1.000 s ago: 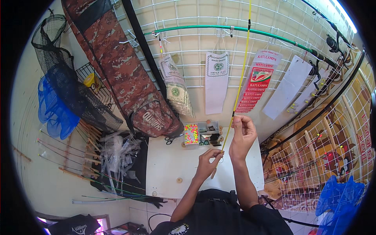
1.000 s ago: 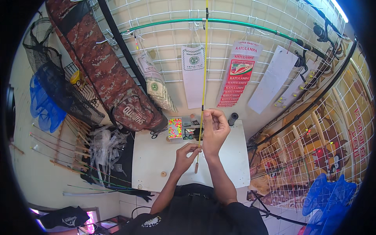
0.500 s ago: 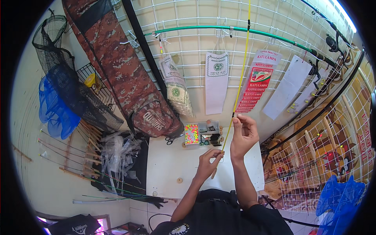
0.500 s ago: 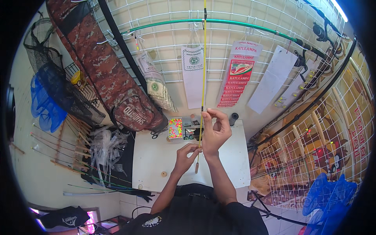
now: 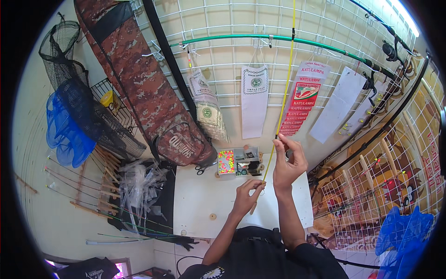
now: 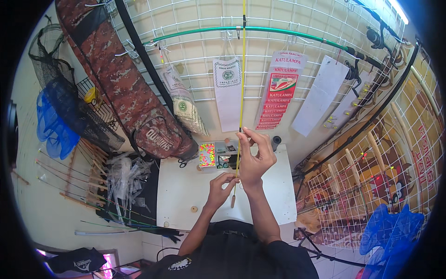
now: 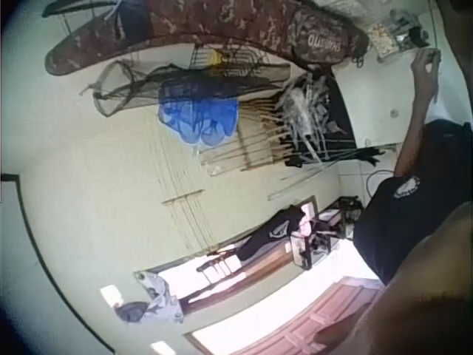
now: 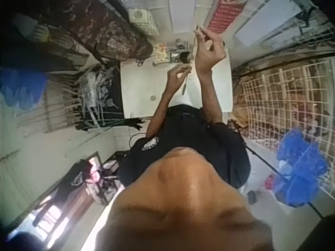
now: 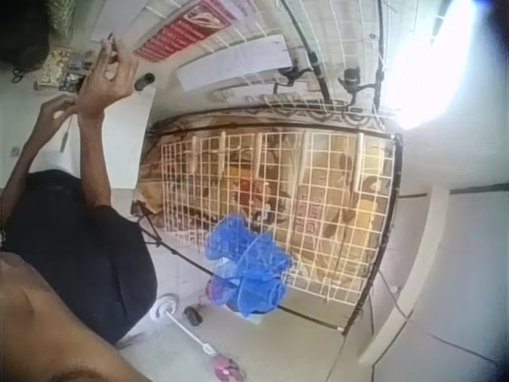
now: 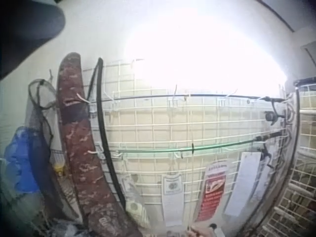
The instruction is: Attach a fishing float and stopper to a fishing line on a rod.
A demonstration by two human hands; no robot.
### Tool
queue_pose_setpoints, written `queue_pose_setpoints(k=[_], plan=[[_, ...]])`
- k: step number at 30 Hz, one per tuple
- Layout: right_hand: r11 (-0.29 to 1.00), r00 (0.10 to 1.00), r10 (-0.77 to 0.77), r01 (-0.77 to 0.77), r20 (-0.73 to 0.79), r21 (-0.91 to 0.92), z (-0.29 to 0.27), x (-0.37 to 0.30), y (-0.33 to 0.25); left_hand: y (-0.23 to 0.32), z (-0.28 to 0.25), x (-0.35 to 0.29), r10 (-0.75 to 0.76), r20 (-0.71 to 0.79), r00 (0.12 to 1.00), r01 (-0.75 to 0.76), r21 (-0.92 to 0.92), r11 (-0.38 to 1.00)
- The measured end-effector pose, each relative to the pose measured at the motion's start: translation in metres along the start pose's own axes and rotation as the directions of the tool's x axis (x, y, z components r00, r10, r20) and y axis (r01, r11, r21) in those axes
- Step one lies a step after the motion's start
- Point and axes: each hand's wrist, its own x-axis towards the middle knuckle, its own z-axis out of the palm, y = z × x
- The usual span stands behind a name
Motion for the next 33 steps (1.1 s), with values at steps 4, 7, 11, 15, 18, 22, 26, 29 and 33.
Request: queue_pose_setpoints(k=[4,7,11,15,18,22,26,29,33], plan=[[0.992,0.997,0.063,-0.057,0.047,-0.111,-0.001,0.006,-0.012,-0.001,0.001,-0.002,0.043,-0.046,0.998,-0.04,0.062,0.997],[0.993,0.996,0.082,-0.08,0.018,-0.091,0.0,0.006,-0.012,0.001,0.002,-0.002,0.08,-0.038,0.996,-0.077,0.083,0.994],[0.991,0.99,0.129,-0.131,-0.062,-0.026,0.004,0.0,-0.006,0.003,0.004,-0.002,0.112,-0.032,0.993,-0.108,0.109,0.988],[0.964,0.97,0.225,-0.207,-0.096,0.169,0.008,-0.002,0.0,0.004,0.004,-0.002,0.108,-0.034,0.994,-0.104,0.111,0.988],[0.949,0.956,0.279,-0.259,-0.095,0.18,0.006,-0.001,-0.004,0.008,0.003,-0.002,0.089,-0.023,0.996,-0.086,0.105,0.991],[0.881,0.922,0.374,-0.319,-0.101,0.35,0.004,0.001,-0.004,0.002,0.005,0.0,0.138,-0.054,0.989,-0.131,0.107,0.986],[0.816,0.902,0.428,-0.36,-0.056,0.452,0.001,0.007,0.001,0.008,0.002,0.005,0.139,-0.061,0.988,-0.132,0.1,0.986],[0.716,0.89,0.455,-0.377,0.016,0.587,-0.007,0.014,0.002,0.014,-0.005,0.009,0.135,-0.078,0.988,-0.123,0.136,0.983],[0.608,0.884,0.456,-0.391,0.099,0.691,-0.015,0.023,-0.001,0.008,-0.019,0.013,0.181,-0.115,0.977,-0.153,0.216,0.964]])
